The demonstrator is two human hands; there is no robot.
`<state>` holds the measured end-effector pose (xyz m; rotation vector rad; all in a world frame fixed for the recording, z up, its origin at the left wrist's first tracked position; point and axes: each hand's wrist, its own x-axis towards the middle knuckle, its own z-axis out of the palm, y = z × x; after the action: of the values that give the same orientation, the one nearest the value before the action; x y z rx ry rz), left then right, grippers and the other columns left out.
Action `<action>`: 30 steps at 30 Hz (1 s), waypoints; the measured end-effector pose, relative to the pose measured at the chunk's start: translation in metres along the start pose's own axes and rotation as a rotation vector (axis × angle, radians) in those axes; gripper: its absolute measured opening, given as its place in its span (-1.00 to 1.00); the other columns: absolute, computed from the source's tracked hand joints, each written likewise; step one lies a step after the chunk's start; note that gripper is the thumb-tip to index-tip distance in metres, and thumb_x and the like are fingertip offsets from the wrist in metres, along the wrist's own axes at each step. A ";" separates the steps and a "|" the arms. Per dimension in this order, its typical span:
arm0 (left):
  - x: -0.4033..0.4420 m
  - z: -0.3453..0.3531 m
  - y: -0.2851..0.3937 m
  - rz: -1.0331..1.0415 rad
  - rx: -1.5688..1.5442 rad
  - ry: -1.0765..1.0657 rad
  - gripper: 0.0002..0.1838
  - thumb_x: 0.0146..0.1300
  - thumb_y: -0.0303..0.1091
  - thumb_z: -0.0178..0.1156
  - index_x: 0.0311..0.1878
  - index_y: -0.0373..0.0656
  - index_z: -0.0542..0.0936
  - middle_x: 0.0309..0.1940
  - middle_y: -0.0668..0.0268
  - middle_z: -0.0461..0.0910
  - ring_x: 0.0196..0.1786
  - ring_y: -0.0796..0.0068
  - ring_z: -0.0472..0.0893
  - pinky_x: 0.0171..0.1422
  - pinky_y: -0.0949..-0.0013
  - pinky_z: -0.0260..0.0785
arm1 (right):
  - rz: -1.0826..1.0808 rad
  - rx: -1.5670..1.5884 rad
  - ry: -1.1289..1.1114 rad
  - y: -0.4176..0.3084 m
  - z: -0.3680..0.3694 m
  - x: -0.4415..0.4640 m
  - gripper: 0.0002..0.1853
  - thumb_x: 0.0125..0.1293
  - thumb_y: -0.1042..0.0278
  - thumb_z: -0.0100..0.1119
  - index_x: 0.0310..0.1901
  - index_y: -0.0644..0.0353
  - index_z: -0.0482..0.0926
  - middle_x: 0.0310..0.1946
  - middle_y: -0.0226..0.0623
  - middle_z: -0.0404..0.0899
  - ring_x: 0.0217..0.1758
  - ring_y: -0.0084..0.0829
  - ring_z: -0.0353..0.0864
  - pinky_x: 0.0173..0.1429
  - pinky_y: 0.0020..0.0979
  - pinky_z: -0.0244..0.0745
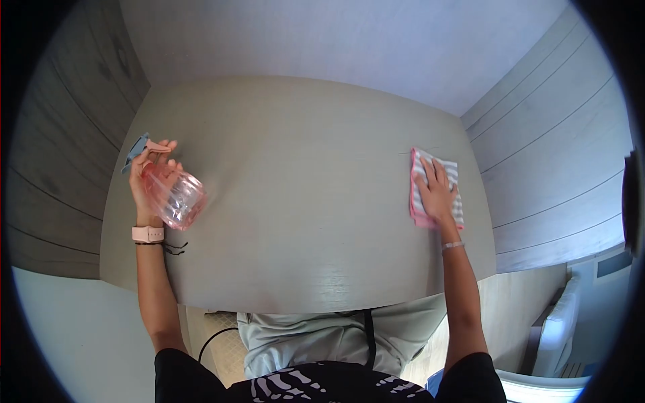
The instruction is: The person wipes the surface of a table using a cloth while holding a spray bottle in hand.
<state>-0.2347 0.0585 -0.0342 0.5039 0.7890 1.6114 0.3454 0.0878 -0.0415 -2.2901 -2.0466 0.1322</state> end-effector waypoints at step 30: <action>-0.006 -0.010 -0.043 0.116 0.183 -0.091 -0.51 0.44 -0.09 0.01 0.18 -0.34 0.49 0.10 0.02 0.60 -0.31 0.42 0.64 0.02 0.22 0.58 | -1.126 0.369 -0.103 -0.150 0.091 -0.138 -0.40 0.46 -0.32 -0.14 0.47 -0.41 0.30 0.58 -0.37 0.09 0.66 -0.24 -0.03 0.57 0.33 -0.44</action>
<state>-0.2113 0.0534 -0.0714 0.7611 0.8563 1.6180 0.1716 -0.0333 -0.1126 -0.7360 -2.7047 0.4874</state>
